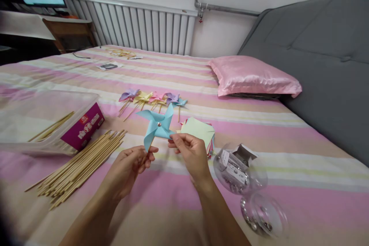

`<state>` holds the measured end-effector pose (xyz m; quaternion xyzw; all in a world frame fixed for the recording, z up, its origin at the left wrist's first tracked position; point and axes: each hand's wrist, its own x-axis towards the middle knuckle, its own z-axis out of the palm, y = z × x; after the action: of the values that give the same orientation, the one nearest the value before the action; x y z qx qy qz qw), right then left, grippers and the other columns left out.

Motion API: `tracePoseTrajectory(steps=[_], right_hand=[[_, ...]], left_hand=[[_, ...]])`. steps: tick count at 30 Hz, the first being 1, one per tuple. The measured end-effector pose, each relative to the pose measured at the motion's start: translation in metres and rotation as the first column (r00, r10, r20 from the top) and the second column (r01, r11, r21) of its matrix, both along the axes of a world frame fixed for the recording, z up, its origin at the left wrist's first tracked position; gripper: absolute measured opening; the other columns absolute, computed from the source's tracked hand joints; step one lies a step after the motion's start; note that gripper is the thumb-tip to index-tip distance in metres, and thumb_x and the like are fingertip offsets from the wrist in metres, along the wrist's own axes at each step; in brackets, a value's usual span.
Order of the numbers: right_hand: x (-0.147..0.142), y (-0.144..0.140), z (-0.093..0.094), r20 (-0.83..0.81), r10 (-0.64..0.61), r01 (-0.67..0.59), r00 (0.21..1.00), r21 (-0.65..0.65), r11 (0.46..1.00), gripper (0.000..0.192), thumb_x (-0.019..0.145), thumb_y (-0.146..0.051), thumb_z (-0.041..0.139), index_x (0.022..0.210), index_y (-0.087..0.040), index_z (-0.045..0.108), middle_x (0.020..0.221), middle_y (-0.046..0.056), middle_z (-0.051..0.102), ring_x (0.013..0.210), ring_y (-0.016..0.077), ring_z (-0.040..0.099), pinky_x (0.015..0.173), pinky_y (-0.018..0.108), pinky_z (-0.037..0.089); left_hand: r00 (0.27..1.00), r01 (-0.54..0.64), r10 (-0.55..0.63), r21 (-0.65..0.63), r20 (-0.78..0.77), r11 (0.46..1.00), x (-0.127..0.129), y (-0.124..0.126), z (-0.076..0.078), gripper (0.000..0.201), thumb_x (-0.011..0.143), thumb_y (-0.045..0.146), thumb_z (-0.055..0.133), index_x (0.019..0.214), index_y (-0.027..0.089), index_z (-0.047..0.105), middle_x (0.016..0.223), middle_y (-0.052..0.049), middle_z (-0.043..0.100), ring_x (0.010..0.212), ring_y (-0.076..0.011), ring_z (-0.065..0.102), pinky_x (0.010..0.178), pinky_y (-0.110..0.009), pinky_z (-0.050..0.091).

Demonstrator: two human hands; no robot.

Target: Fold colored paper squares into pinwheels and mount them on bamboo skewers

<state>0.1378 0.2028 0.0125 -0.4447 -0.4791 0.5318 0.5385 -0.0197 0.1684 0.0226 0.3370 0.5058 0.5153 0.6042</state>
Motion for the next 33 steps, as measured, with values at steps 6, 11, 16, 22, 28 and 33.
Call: tracePoseTrajectory(steps=[6,11,16,22,28,33], right_hand=[[0.007,0.003,0.006,0.002,-0.178,0.178,0.984,0.073,0.981,0.038,0.073,-0.041,0.067,0.103,-0.018,0.063,0.079,0.005,0.07,0.072,0.016,0.066,0.056,0.022,0.048],[0.01,0.007,0.001,-0.02,-0.142,0.143,0.99,0.013,0.99,0.033,0.072,-0.04,0.068,0.097,-0.019,0.066,0.082,0.004,0.07,0.072,0.0162,0.066,0.057,0.023,0.049],[0.011,0.01,-0.002,-0.156,-0.065,0.042,0.986,-0.145,0.989,0.029,0.064,-0.032,0.075,0.087,-0.017,0.069,0.068,0.001,0.069,0.062,0.0136,0.066,0.059,0.022,0.051],[0.011,0.013,0.0,-0.285,-0.229,0.19,0.931,-0.157,0.969,0.024,0.059,-0.026,0.077,0.08,-0.016,0.07,0.07,0.0,0.07,0.057,0.008,0.064,0.055,0.016,0.051],[0.006,0.011,-0.003,-0.247,-0.19,0.153,0.95,-0.159,0.975,0.026,0.06,-0.028,0.077,0.081,-0.016,0.068,0.067,0.001,0.07,0.06,0.0113,0.066,0.056,0.019,0.051],[0.003,0.006,-0.003,-0.134,-0.101,0.087,0.986,-0.109,0.99,0.027,0.067,-0.034,0.073,0.087,-0.016,0.067,0.071,0.003,0.07,0.07,0.0165,0.068,0.061,0.024,0.051]], left_hand=[[0.998,0.059,-0.059,-0.012,0.035,0.998,-0.001,0.0,-0.004,0.02,0.068,0.021,0.058,0.079,0.009,0.069,0.062,-0.002,0.06,0.049,-0.0065,0.047,0.044,-0.018,0.031],[0.989,0.147,-0.145,-0.057,0.032,0.988,0.0,0.0,-0.006,0.026,0.073,0.028,0.058,0.089,0.01,0.068,0.059,-0.001,0.059,0.045,-0.0064,0.045,0.042,-0.018,0.029],[0.978,0.208,-0.208,-0.04,0.003,0.977,0.0,-0.002,-0.006,0.031,0.078,0.031,0.058,0.099,0.011,0.066,0.063,-0.001,0.06,0.047,-0.0055,0.044,0.044,-0.018,0.029],[0.931,0.346,-0.355,-0.095,-0.09,0.933,0.001,-0.005,-0.003,0.036,0.081,0.036,0.057,0.105,0.011,0.061,0.07,-0.005,0.067,0.059,-0.0111,0.058,0.055,-0.021,0.038],[0.881,0.453,-0.458,-0.065,-0.122,0.889,0.002,-0.005,-0.005,0.032,0.082,0.044,0.053,0.088,0.013,0.057,0.076,-0.01,0.071,0.063,-0.0142,0.062,0.056,-0.023,0.039],[0.878,0.459,-0.46,-0.044,-0.132,0.888,0.001,-0.003,-0.007,0.03,0.084,0.044,0.051,0.088,0.014,0.054,0.082,-0.01,0.071,0.068,-0.016,0.064,0.057,-0.024,0.039]])
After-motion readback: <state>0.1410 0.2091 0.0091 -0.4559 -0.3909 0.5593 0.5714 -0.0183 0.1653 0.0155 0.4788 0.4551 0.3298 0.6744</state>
